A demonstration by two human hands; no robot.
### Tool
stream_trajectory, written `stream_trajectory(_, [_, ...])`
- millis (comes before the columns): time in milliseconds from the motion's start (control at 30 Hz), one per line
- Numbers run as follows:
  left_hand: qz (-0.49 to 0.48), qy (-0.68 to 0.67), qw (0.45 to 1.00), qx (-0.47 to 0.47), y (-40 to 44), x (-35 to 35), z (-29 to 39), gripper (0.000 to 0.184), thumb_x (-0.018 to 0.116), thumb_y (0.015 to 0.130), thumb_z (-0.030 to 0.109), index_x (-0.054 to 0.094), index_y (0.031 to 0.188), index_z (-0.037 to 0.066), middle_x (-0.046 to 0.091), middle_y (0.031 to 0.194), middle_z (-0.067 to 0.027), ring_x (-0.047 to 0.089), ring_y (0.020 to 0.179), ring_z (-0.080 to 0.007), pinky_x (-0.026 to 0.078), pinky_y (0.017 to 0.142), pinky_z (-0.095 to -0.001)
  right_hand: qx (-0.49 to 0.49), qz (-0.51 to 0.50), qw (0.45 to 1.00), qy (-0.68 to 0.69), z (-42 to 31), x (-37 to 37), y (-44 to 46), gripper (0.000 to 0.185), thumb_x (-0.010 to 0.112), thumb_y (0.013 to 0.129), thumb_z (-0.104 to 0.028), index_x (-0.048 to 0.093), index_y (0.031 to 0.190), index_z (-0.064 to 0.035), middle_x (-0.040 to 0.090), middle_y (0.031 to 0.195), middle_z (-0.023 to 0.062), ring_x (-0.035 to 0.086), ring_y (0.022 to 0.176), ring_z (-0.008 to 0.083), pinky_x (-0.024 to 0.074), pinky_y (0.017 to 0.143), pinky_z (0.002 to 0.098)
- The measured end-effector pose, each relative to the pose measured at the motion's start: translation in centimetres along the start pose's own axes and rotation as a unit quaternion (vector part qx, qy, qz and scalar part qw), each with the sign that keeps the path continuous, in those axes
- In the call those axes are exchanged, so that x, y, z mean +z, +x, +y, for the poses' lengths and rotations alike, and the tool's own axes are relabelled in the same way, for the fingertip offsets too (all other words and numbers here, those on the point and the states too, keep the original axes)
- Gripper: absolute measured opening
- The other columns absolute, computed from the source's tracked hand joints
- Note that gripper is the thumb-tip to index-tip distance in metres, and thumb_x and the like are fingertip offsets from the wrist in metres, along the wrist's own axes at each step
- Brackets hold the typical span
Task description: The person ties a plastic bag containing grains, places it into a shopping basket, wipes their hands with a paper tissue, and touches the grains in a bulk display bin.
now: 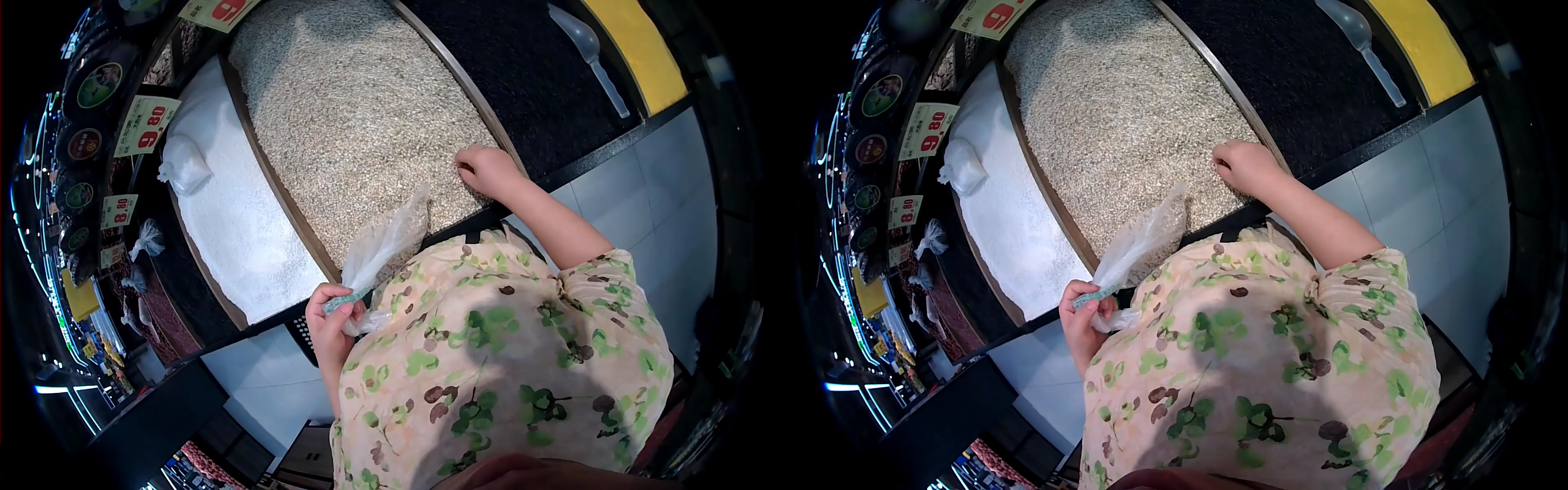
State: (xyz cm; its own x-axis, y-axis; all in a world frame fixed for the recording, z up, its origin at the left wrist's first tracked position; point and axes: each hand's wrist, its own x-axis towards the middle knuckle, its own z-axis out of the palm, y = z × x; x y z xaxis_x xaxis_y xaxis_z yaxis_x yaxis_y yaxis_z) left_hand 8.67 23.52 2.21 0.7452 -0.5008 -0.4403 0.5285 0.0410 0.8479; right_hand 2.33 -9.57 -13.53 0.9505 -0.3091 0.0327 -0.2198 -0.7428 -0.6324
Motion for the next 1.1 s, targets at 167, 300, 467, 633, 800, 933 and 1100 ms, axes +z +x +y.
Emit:
stream_trajectory(167, [0.009,0.013,1.0,-0.003,0.3,0.3,0.3,0.016,0.057,0.076,0.0,0.052,0.091,-0.002,0.055,0.068,-0.0102,0.051,0.062,-0.0157,0.042,0.061,-0.0265,0.067,-0.02,0.98,0.186,0.2,-1.0,0.3,0.008,0.061,0.079,-0.009,0.06,0.085,-0.0039,0.063,0.077,0.0091,0.062,0.07,0.0225,0.0505,0.063,0.034])
stream_trajectory(300, [0.014,0.009,1.0,-0.014,0.8,0.4,0.3,0.016,0.057,0.075,0.0,0.052,0.091,-0.002,0.055,0.068,-0.0102,0.051,0.062,-0.0156,0.042,0.06,-0.0266,0.226,-0.11,0.873,0.419,0.4,-1.9,0.2,0.005,0.057,0.086,-0.005,0.058,0.089,-0.0016,0.062,0.077,0.006,0.062,0.068,0.0129,0.0496,0.059,0.0248])
stream_trajectory(467, [0.015,0.006,1.0,-0.018,1.1,0.4,0.2,0.017,0.057,0.075,0.0,0.052,0.091,-0.002,0.056,0.068,-0.0104,0.051,0.061,-0.0157,0.042,0.06,-0.0267,0.249,-0.116,0.812,0.515,0.5,-2.4,0.0,0.006,0.053,0.089,-0.004,0.056,0.094,-0.0006,0.062,0.082,0.0063,0.063,0.073,0.0128,0.051,0.063,0.0233])
stream_trajectory(633, [0.02,0.01,0.999,-0.023,1.3,0.5,0.4,0.017,0.058,0.075,0.001,0.052,0.091,-0.002,0.056,0.068,-0.0105,0.051,0.061,-0.0158,0.042,0.06,-0.0267,0.268,-0.109,0.795,0.533,0.4,-2.4,0.1,0.011,0.05,0.091,-0.005,0.055,0.099,0.0003,0.063,0.087,0.008,0.064,0.075,0.0143,0.0518,0.065,0.0238])
stream_trajectory(800, [0.025,0.013,0.999,-0.022,1.4,0.4,0.3,0.018,0.058,0.076,0.001,0.052,0.092,-0.002,0.056,0.068,-0.0106,0.05,0.061,-0.0159,0.042,0.061,-0.0264,0.272,-0.113,0.798,0.526,0.5,-2.2,0.1,0.016,0.048,0.091,-0.003,0.055,0.104,0.0012,0.062,0.09,0.0085,0.063,0.078,0.0144,0.052,0.067,0.0246])
stream_trajectory(933, [0.035,0.015,0.999,-0.027,1.3,0.6,0.3,0.018,0.057,0.076,0.001,0.052,0.093,-0.002,0.056,0.068,-0.0111,0.05,0.061,-0.0159,0.042,0.061,-0.0263,0.249,-0.078,0.83,0.492,1.0,-0.8,-0.3,0.023,0.045,0.091,0.0,0.056,0.111,0.0015,0.061,0.1,0.0089,0.063,0.083,0.0129,0.0511,0.07,0.0237])
stream_trajectory(1100, [0.049,0.041,0.997,-0.03,1.1,0.7,0.3,0.021,0.06,0.077,0.009,0.051,0.094,0.0,0.054,0.067,-0.0082,0.048,0.059,-0.0147,0.042,0.061,-0.0291,0.22,-0.037,0.891,0.396,0.4,-1.4,-0.9,0.03,0.042,0.088,0.005,0.056,0.114,0.0027,0.061,0.106,0.0097,0.064,0.09,0.0147,0.05,0.072,0.0244])
